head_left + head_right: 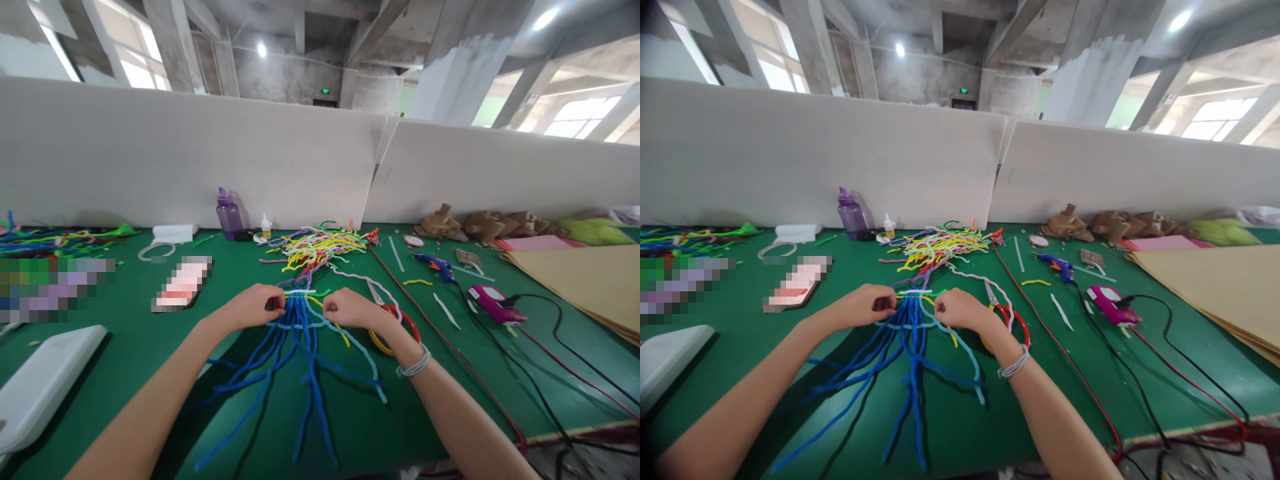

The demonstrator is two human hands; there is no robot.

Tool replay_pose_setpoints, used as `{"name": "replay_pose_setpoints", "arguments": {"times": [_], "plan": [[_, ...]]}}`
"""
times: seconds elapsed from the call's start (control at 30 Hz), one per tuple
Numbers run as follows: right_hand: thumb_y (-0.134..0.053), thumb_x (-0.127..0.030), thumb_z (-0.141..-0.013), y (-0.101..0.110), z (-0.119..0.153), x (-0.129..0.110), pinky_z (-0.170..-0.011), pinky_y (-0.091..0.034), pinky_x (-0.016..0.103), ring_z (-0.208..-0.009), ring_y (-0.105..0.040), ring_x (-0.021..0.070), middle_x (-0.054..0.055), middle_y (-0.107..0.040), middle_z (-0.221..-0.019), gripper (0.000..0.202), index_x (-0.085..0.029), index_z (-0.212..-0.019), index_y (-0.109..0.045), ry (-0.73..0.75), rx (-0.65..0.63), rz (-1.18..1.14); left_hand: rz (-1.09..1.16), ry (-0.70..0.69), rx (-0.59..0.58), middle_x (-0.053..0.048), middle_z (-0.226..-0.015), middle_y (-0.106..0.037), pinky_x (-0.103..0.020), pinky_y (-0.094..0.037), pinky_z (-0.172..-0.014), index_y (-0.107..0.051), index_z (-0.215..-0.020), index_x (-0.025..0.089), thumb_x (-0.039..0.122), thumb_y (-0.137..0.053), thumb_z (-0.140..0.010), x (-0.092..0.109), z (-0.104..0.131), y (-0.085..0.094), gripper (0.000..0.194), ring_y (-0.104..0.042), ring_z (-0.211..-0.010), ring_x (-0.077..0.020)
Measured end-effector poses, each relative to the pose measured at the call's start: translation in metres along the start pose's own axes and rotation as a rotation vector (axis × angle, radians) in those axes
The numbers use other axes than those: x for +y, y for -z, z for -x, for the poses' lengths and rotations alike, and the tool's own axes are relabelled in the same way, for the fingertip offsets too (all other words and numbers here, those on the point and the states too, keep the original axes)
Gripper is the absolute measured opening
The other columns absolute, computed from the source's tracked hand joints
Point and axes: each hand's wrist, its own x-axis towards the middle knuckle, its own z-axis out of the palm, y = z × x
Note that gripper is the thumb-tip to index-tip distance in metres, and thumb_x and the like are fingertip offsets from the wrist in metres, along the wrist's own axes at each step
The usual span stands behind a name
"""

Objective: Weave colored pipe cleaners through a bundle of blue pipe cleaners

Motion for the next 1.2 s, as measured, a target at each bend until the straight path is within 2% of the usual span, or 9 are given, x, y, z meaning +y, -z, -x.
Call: {"name": "replay_pose_setpoints", "arguments": {"times": [0.17, 0.27, 0.43, 0.73, 1.07, 1.2], "plan": [[-0.054, -0.012, -0.071, 0.005, 0.002, 0.005, -0.058, -0.036, 0.019, -0.063, -0.057, 0.0115, 0.000, -0.069, -0.073, 0.021, -0.017, -0.081, -0.072, 0.019, -0.089, -0.102, 0.098, 0.031, -0.211, 0.003, -0.070, -0.066, -0.018, -0.041, -0.056, -0.068, -0.083, 0.021, 0.024, -0.061, -0.070, -0.012, 0.004, 0.003, 0.015, -0.059, -0.063, -0.0120], [-0.058, -0.014, -0.071, 0.003, 0.000, 0.006, -0.058, -0.036, 0.019, -0.065, -0.057, 0.0115, -0.001, -0.068, -0.074, 0.018, -0.017, -0.082, -0.072, 0.049, -0.113, -0.149, 0.115, 0.038, -0.255, 0.003, -0.070, -0.065, -0.017, -0.042, -0.056, -0.068, -0.083, 0.020, 0.018, -0.061, -0.065, -0.015, 0.005, 0.001, 0.020, -0.059, -0.064, -0.0120], [-0.066, -0.020, -0.070, -0.002, -0.002, 0.004, -0.053, -0.031, 0.019, -0.059, -0.052, 0.0098, -0.003, -0.061, -0.066, 0.012, -0.017, -0.081, -0.070, 0.061, -0.122, -0.146, 0.106, 0.032, -0.247, 0.004, -0.066, -0.062, -0.019, -0.039, -0.055, -0.067, -0.076, 0.019, 0.018, -0.059, -0.065, -0.012, 0.004, -0.003, 0.013, -0.056, -0.061, -0.0116], [-0.068, -0.021, -0.071, -0.014, -0.002, -0.007, -0.051, -0.027, 0.019, -0.056, -0.046, 0.0079, -0.005, -0.055, -0.062, 0.008, -0.017, -0.078, -0.067, 0.109, -0.044, -0.157, 0.111, 0.023, -0.228, 0.005, -0.064, -0.059, -0.019, -0.037, -0.054, -0.064, -0.073, 0.020, 0.018, -0.059, -0.066, -0.004, 0.002, -0.004, 0.009, -0.053, -0.060, -0.0108], [-0.069, -0.025, -0.073, -0.021, -0.005, -0.015, -0.052, -0.027, 0.020, -0.058, -0.048, 0.0090, -0.004, -0.058, -0.063, 0.009, -0.017, -0.077, -0.066, 0.073, -0.028, -0.149, 0.107, 0.041, -0.217, 0.003, -0.064, -0.059, -0.021, -0.035, -0.052, -0.061, -0.071, 0.019, 0.024, -0.057, -0.068, -0.002, 0.000, -0.012, 0.007, -0.052, -0.058, -0.0123], [-0.066, -0.020, -0.075, -0.020, -0.005, -0.013, -0.053, -0.029, 0.019, -0.059, -0.051, 0.0095, -0.003, -0.062, -0.066, 0.005, -0.017, -0.078, -0.067, 0.085, -0.036, -0.169, 0.101, 0.038, -0.212, 0.003, -0.064, -0.058, -0.021, -0.035, -0.053, -0.060, -0.070, 0.020, 0.024, -0.056, -0.069, -0.002, 0.000, -0.011, 0.006, -0.051, -0.058, -0.0123]]}}
